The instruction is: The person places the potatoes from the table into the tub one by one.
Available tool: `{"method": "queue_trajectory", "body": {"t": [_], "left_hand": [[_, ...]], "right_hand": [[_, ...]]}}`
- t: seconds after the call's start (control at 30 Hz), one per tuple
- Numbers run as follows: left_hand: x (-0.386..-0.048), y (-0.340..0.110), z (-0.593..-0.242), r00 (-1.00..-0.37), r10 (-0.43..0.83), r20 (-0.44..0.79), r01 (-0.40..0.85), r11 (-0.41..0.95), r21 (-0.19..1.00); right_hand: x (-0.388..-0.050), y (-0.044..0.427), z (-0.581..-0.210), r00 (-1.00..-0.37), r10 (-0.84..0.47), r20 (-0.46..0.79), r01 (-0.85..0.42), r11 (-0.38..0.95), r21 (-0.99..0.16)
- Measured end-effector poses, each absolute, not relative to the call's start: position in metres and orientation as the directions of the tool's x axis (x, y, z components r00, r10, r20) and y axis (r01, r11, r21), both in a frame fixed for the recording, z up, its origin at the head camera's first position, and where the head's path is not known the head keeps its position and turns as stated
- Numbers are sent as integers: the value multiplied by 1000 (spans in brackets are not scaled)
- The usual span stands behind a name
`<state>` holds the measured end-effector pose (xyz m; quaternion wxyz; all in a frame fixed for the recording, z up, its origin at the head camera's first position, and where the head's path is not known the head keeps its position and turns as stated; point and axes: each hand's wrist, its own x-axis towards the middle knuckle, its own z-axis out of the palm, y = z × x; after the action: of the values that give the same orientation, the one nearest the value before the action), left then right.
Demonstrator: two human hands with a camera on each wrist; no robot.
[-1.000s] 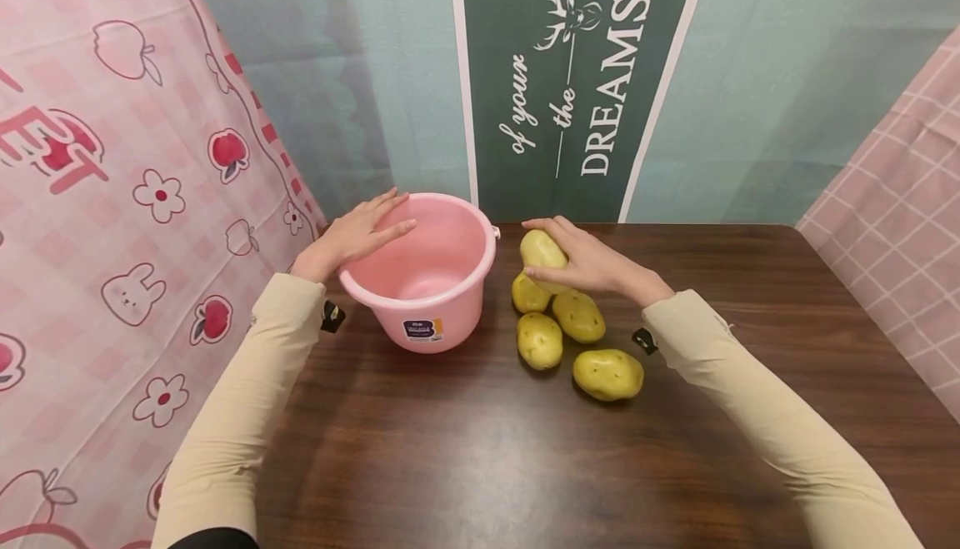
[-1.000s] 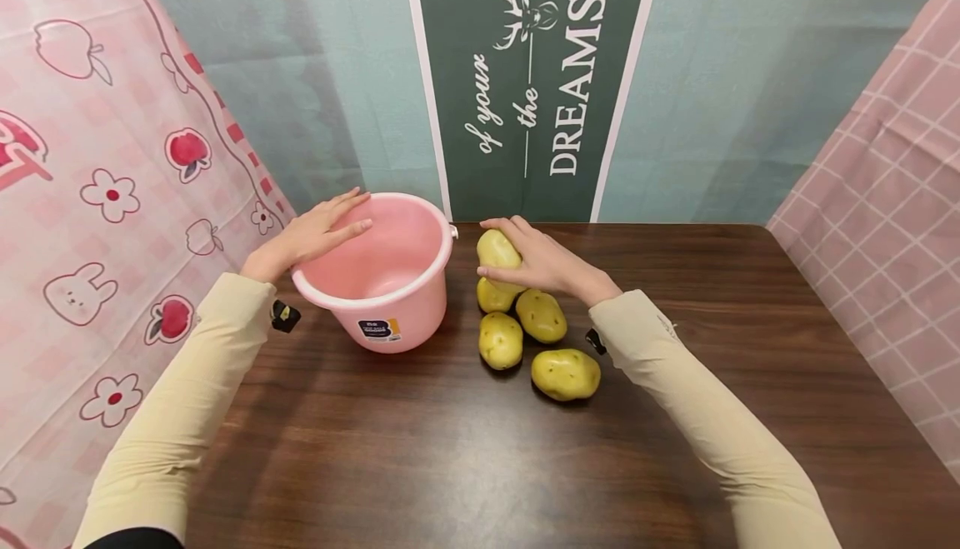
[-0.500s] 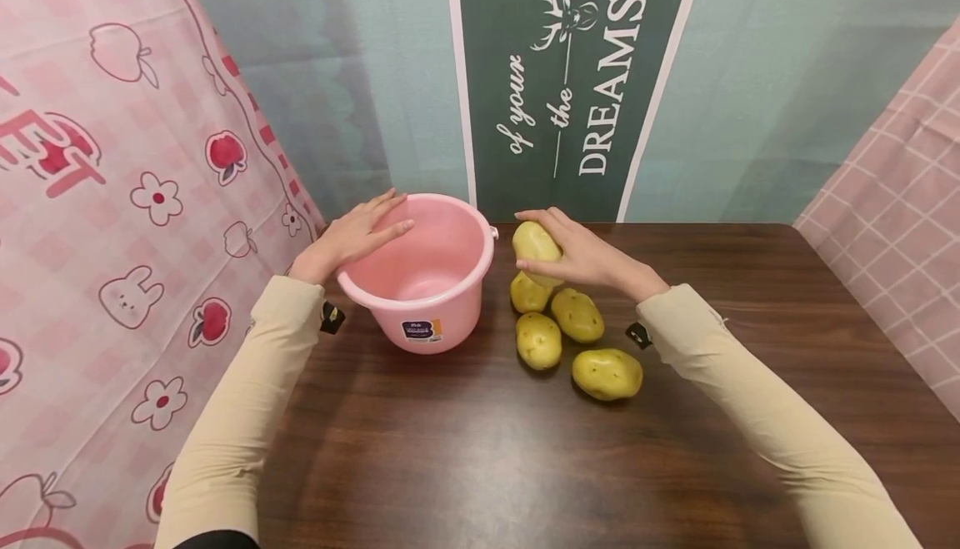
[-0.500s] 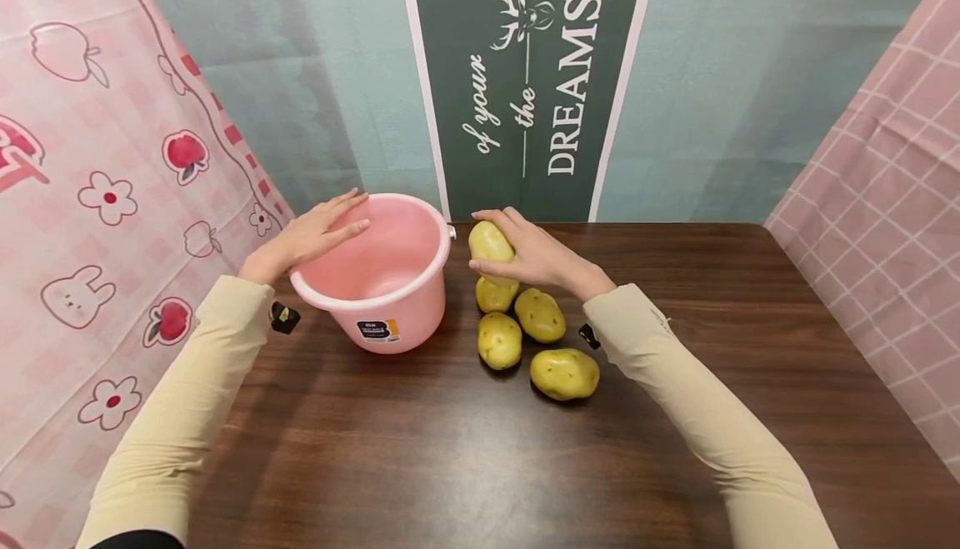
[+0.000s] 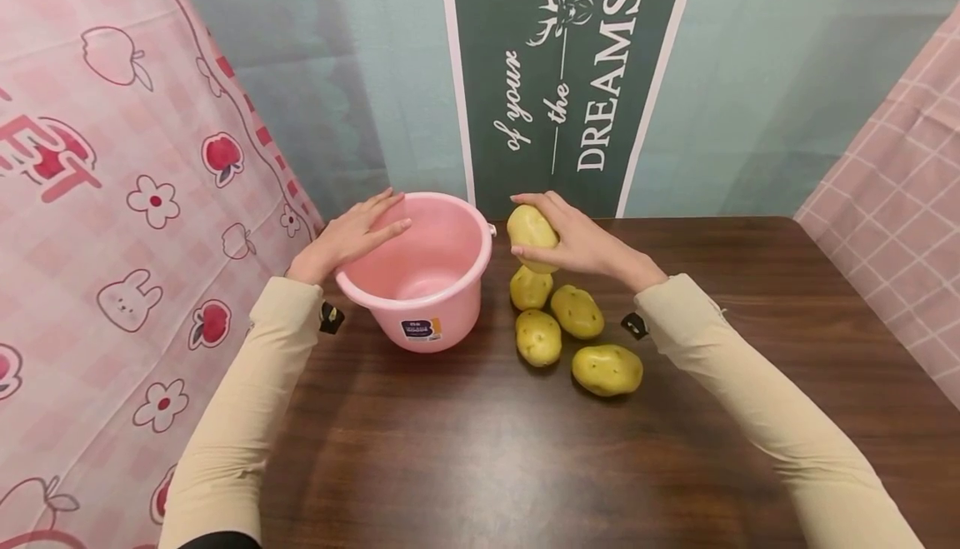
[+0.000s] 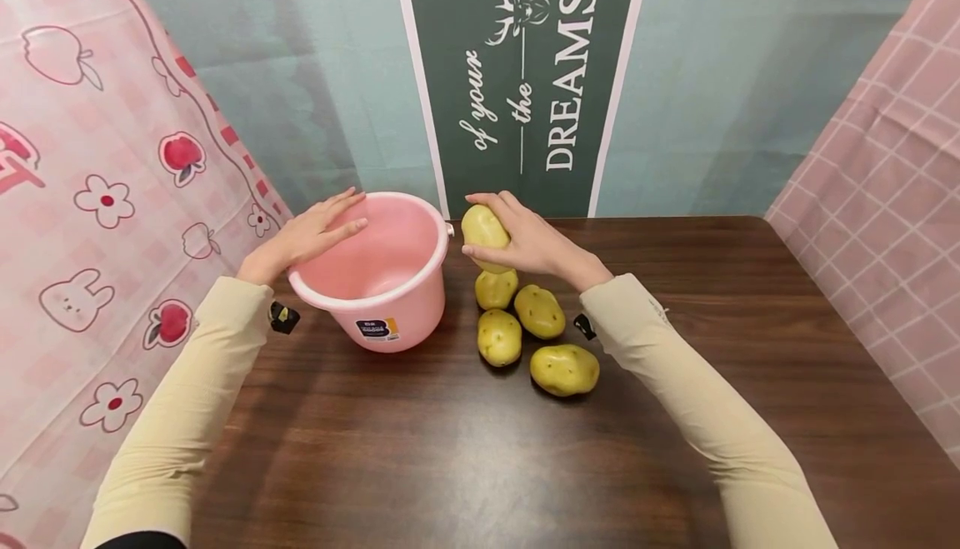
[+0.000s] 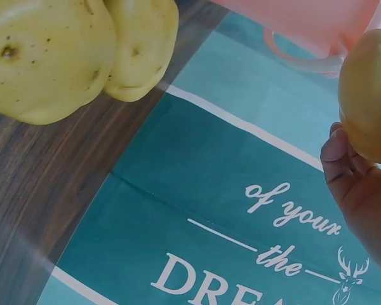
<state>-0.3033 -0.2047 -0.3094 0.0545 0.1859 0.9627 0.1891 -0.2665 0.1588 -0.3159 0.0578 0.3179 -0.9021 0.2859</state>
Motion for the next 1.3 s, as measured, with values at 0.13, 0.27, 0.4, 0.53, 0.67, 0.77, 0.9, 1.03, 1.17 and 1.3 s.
{"method": "queue_trajectory", "body": {"t": [0.13, 0.27, 0.4, 0.53, 0.67, 0.77, 0.9, 1.03, 1.17, 1.3], "left_hand": [[-303, -204, -309, -925, 378, -34, 336, 859, 386], [-303, -205, -309, -927, 373, -37, 330, 861, 386], [-303, -204, -309, -928, 371, -37, 330, 863, 383], [-303, -203, -309, -927, 372, -39, 331, 864, 379], [-302, -203, -308, -929, 366, -45, 324, 869, 374], [-302, -203, -308, -930, 365, -46, 323, 869, 374], [-302, -203, -309, -929, 368, -44, 326, 868, 374], [-303, -203, -310, -929, 368, -43, 327, 868, 374], [-304, -204, -310, -929, 368, -44, 327, 869, 372], [-303, -204, -309, -929, 367, -42, 326, 869, 373]], "right_hand": [[-267, 155, -314, -784, -541, 305, -617, 626, -477], [-266, 149, -312, -774, -547, 319, -629, 611, -480], [-266, 143, -309, -761, -552, 342, -647, 600, -471], [-266, 135, -306, -740, -555, 380, -671, 579, -463], [-265, 127, -302, -722, -561, 405, -691, 555, -464], [-263, 122, -300, -714, -566, 412, -699, 543, -466], [-263, 117, -299, -708, -573, 413, -704, 534, -468], [-262, 115, -299, -703, -575, 418, -710, 535, -458], [-262, 113, -297, -701, -575, 421, -712, 538, -451], [-262, 111, -295, -700, -575, 424, -714, 538, -449]]}}
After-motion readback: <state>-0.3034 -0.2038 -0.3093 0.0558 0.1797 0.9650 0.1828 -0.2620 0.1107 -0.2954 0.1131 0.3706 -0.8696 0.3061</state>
